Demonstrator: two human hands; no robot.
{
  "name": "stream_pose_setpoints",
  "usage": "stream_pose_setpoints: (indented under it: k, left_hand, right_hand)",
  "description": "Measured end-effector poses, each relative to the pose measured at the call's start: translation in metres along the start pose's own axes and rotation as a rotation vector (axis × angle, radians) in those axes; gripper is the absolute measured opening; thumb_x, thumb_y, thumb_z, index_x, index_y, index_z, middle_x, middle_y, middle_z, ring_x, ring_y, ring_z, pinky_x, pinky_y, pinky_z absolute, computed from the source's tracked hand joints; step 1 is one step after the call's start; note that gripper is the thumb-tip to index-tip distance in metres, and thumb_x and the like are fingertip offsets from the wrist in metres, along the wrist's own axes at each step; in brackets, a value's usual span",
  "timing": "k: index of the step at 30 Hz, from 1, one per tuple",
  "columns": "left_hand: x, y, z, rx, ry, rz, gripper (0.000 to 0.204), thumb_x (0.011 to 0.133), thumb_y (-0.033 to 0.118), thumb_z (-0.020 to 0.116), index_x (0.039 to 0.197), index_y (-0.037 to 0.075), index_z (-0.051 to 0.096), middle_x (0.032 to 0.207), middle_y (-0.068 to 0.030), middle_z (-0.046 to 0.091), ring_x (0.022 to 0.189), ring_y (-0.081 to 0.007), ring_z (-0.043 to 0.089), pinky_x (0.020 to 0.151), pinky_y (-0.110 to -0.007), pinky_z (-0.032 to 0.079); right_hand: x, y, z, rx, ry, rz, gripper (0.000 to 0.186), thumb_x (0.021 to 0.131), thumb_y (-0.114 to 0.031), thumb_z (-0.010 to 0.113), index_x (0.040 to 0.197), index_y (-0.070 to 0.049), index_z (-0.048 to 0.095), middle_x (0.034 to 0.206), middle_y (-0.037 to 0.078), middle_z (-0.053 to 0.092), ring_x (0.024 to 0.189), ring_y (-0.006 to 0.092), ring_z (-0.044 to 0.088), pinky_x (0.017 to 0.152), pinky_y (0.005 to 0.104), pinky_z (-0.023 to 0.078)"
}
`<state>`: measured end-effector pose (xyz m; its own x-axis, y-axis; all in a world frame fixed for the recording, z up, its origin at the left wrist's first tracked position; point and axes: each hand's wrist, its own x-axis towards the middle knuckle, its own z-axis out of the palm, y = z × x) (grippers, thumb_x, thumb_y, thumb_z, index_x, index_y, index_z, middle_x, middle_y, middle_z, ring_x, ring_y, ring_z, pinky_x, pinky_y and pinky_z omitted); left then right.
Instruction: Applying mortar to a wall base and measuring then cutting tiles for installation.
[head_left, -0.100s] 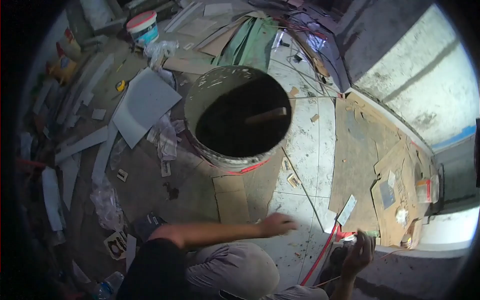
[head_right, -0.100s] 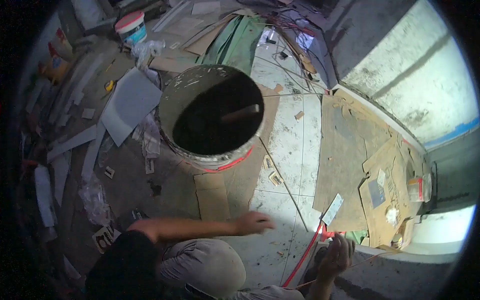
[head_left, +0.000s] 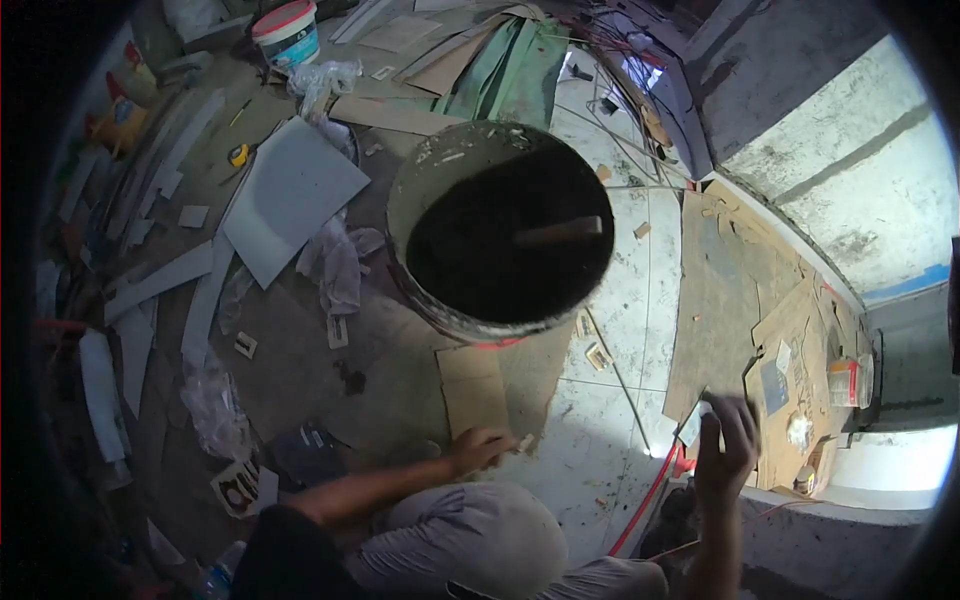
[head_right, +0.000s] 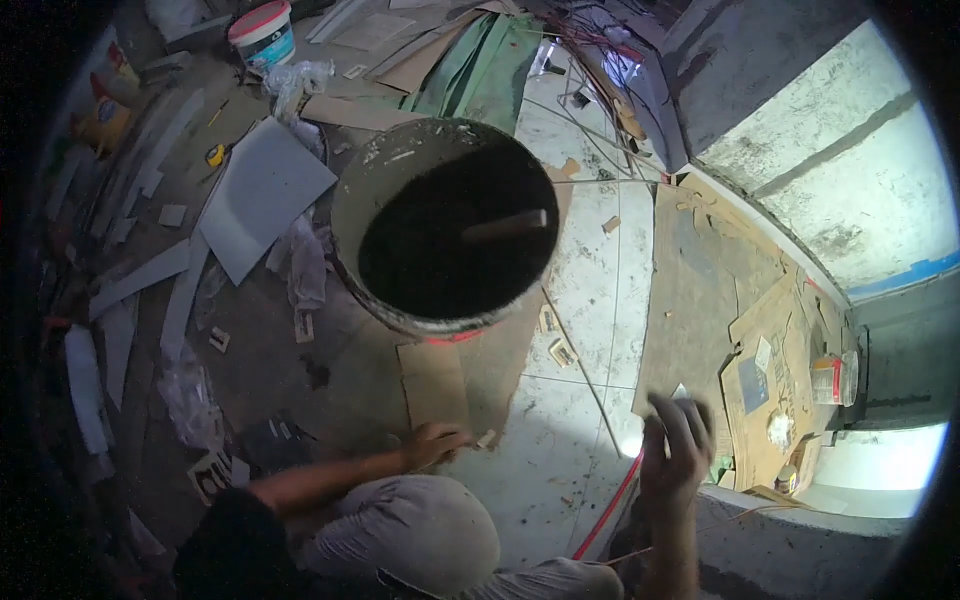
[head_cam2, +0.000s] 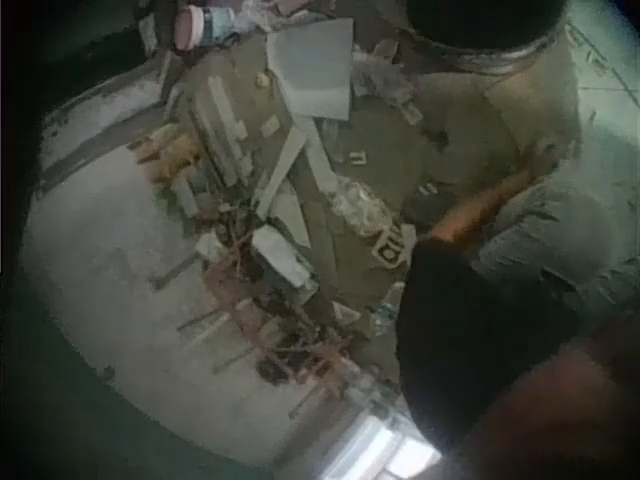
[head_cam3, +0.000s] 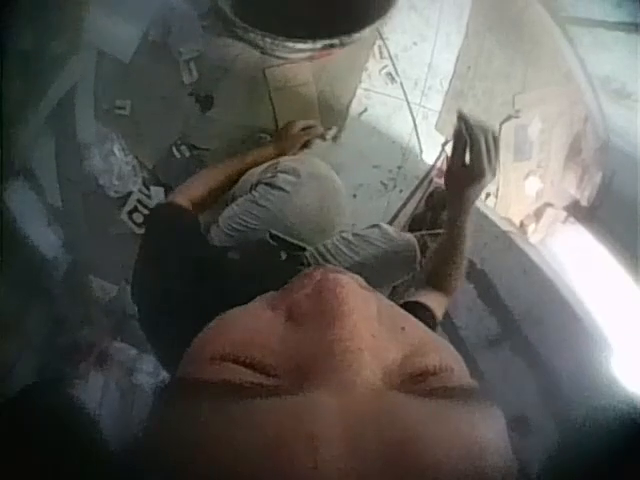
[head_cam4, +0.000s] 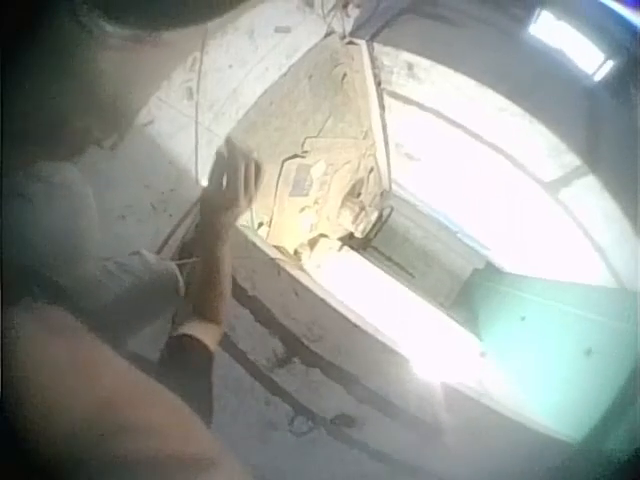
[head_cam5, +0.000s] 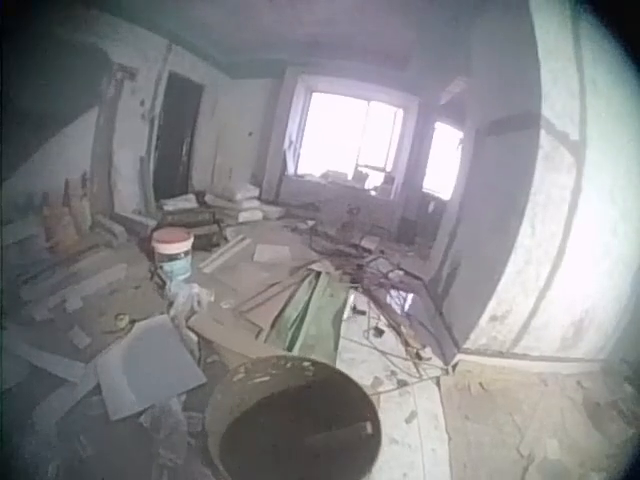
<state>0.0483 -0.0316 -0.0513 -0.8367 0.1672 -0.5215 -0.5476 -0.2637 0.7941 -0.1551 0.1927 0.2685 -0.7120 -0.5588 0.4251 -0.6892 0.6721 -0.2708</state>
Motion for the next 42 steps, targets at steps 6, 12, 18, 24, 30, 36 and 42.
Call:
stream_pose_setpoints:
  k: [6, 12, 18, 24, 30, 36, 42]
  left_hand:
    - [-0.07, -0.083, -0.077, 0.337, 0.2, 0.228, 0.03, 0.105, 0.034, 0.063, 0.11, 0.007, 0.073, 0.089, -0.0078, 0.073, 0.078, -0.0202, 0.07, 0.073, -0.038, 0.055]
    - [-0.065, -0.103, -0.056, 0.61, 0.335, 0.424, 0.025, 0.1, 0.033, 0.068, 0.102, 0.009, 0.073, 0.093, -0.0168, 0.075, 0.088, -0.041, 0.072, 0.073, -0.049, 0.057]
    - [-0.066, -0.102, -0.066, 0.663, 0.363, 0.344, 0.018, 0.098, 0.03, 0.07, 0.098, 0.012, 0.071, 0.09, -0.0129, 0.074, 0.084, -0.0366, 0.073, 0.069, -0.05, 0.056]
    - [-0.052, -0.102, -0.066, 0.608, 0.347, 0.518, 0.013, 0.098, 0.026, 0.069, 0.099, 0.012, 0.071, 0.09, -0.0125, 0.073, 0.081, -0.0365, 0.072, 0.068, -0.048, 0.056]
    - [-0.061, -0.065, -0.07, 0.695, 0.288, 0.534, 0.012, 0.097, 0.024, 0.071, 0.098, 0.012, 0.07, 0.09, -0.0112, 0.073, 0.078, -0.0363, 0.072, 0.066, -0.048, 0.057]
    - [-0.063, -0.059, -0.074, 0.706, 0.228, 0.443, 0.01, 0.097, 0.022, 0.071, 0.098, 0.012, 0.069, 0.091, -0.0117, 0.073, 0.079, -0.0374, 0.072, 0.067, -0.049, 0.057]
    - [-0.067, -0.062, -0.076, 0.585, 0.28, 0.517, 0.01, 0.097, 0.02, 0.071, 0.1, 0.011, 0.069, 0.091, -0.0135, 0.074, 0.083, -0.0389, 0.073, 0.069, -0.049, 0.058]
  right_hand:
    - [0.191, -0.078, 0.142, -0.053, -0.238, -0.541, 0.03, 0.092, -0.017, 0.071, 0.122, -0.023, 0.076, 0.12, 0.008, 0.072, 0.115, 0.0314, 0.064, 0.106, 0.047, 0.046]
    - [0.244, -0.108, 0.241, -0.59, -0.978, -0.388, 0.017, 0.095, -0.024, 0.065, 0.102, -0.022, 0.081, 0.1, 0.011, 0.077, 0.108, 0.0323, 0.072, 0.094, 0.0462, 0.054]
    - [0.245, -0.114, 0.177, -0.513, -0.863, -0.452, 0.012, 0.084, -0.016, 0.067, 0.083, -0.008, 0.075, 0.092, 0.013, 0.075, 0.092, 0.0322, 0.074, 0.073, 0.0445, 0.059]
    - [0.173, -0.139, 0.025, -0.293, -0.65, 0.031, 0.023, 0.095, -0.013, 0.076, 0.117, -0.005, 0.073, 0.093, 0.011, 0.074, 0.075, 0.0253, 0.074, 0.067, 0.0385, 0.059]
    - [0.077, -0.135, 0.054, -0.341, -0.517, -0.031, 0.056, 0.088, -0.013, 0.081, 0.139, -0.003, 0.063, 0.091, 0.008, 0.066, 0.078, 0.0258, 0.069, 0.064, 0.0378, 0.055]
    - [0.02, -0.133, 0.103, -0.444, -0.489, -0.07, 0.057, 0.084, -0.006, 0.063, 0.141, -0.001, 0.061, 0.106, 0.012, 0.06, 0.092, 0.0281, 0.061, 0.082, 0.0419, 0.052]
    - [-0.012, -0.132, 0.06, -0.364, -0.506, -0.016, 0.037, 0.085, 0.0, 0.069, 0.122, 0.001, 0.068, 0.116, 0.015, 0.067, 0.095, 0.0323, 0.064, 0.082, 0.0438, 0.054]
